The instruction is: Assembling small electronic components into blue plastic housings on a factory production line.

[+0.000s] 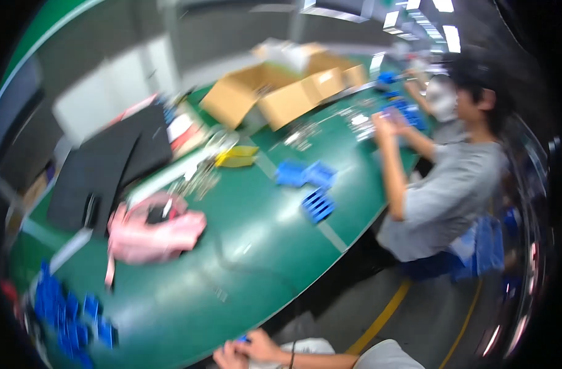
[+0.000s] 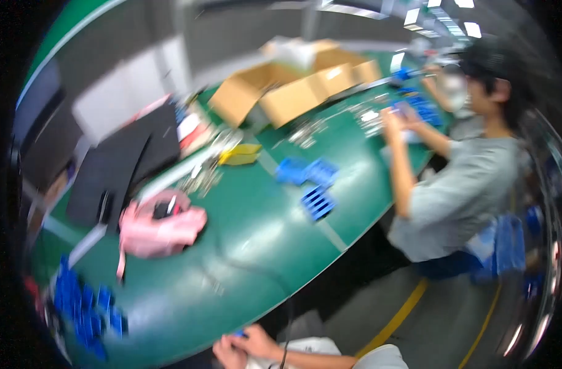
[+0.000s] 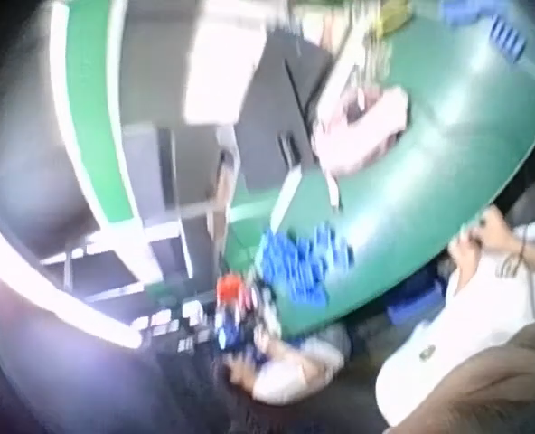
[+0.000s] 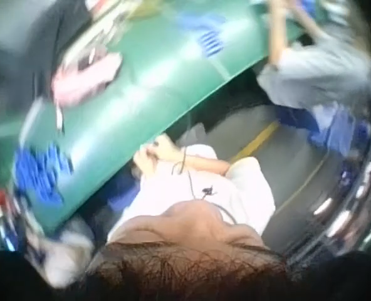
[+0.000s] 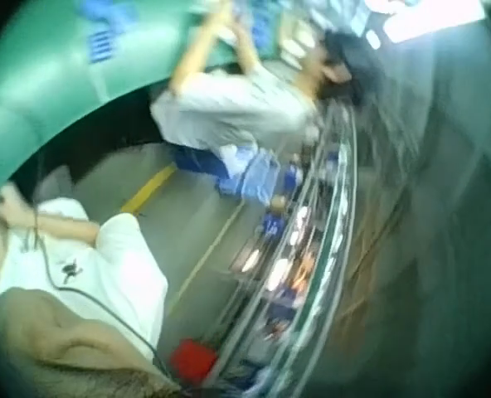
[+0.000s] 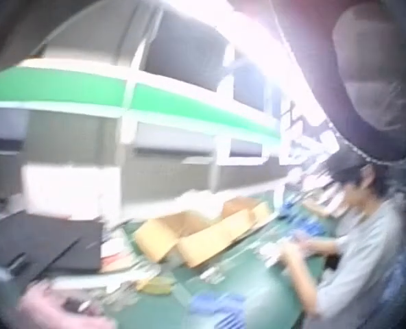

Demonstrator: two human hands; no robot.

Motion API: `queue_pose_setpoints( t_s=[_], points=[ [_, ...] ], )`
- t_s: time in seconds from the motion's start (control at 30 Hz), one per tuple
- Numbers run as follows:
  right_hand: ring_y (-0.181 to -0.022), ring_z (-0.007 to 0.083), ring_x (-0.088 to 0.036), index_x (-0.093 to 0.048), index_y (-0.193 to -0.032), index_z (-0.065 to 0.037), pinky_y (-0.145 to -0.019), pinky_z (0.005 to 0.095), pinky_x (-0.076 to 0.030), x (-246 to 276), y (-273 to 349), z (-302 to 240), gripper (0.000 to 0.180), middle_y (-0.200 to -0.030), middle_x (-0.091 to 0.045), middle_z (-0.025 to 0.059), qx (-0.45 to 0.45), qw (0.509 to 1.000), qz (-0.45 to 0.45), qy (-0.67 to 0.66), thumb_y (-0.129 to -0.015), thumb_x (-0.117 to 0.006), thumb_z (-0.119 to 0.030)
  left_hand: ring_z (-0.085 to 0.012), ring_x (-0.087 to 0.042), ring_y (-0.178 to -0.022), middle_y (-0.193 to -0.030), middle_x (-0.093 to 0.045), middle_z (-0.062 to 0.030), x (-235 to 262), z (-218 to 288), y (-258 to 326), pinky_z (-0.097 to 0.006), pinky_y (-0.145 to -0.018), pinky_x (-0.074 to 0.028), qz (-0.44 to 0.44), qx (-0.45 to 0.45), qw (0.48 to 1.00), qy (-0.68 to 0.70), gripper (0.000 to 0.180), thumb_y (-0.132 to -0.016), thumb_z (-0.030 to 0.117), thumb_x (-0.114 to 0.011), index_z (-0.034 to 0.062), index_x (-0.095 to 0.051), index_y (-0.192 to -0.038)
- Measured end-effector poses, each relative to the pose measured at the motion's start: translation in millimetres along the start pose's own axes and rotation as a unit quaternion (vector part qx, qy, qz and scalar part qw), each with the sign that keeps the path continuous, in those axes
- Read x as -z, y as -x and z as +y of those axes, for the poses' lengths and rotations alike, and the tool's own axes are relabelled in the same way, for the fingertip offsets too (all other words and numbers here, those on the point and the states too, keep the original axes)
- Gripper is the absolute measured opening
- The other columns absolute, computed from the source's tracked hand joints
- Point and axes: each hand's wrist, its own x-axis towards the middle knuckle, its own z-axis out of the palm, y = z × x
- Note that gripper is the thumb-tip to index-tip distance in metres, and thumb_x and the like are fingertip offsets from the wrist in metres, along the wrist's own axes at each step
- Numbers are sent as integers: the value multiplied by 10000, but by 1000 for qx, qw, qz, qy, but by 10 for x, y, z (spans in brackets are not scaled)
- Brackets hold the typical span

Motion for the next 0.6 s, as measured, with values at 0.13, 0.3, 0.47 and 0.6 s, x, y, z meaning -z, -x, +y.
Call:
queue_pose_setpoints(
  t_s=[0.13, 0.3, 0.47, 0.6],
  points=[
    [-783, 144, -591, -610, -963, 1, -710, 299, -474, 99, 18, 89, 228, -869, -649, 85, -23, 997, 9, -75, -774, -662, -116, -82, -465, -605, -663, -541, 7, -77, 186, -4, -262, -521, -389, -29, -43, 996, -76, 229, -840, 215, -561, -6, -583, -783],
    [-635, 74, -538, -583, -990, 8, -567, 218, -447, 66, 94, -126, 182, -774, -611, 38, -70, 990, -45, -117, -844, -600, -98, -106, -560, -735, -854, -582, -55, -5, 310, 168, -243, -625, -460, -78, 3, 995, 66, 494, -845, 430, -591, -34, -535, -1002],
    [-601, 97, -532, -567, -978, 27, -540, 232, -443, 13, 120, -97, 292, -785, -597, 59, -101, 986, -58, -116, -883, -576, -249, -156, -597, -683, -846, -585, -79, 39, 332, 161, -270, -599, -486, -104, 35, 981, 161, 562, -846, 495, -529, -35, -517, -1033],
    [-585, 111, -548, -557, -941, 25, -494, 241, -448, -70, 170, -112, 277, -764, -586, 57, -100, 985, -26, -141, -894, -557, -248, -178, -591, -733, -910, -586, -95, 112, 254, 202, -303, -613, -490, -138, 62, 975, 162, 568, -853, 516, -487, -21, -512, -1038]
  ],
)
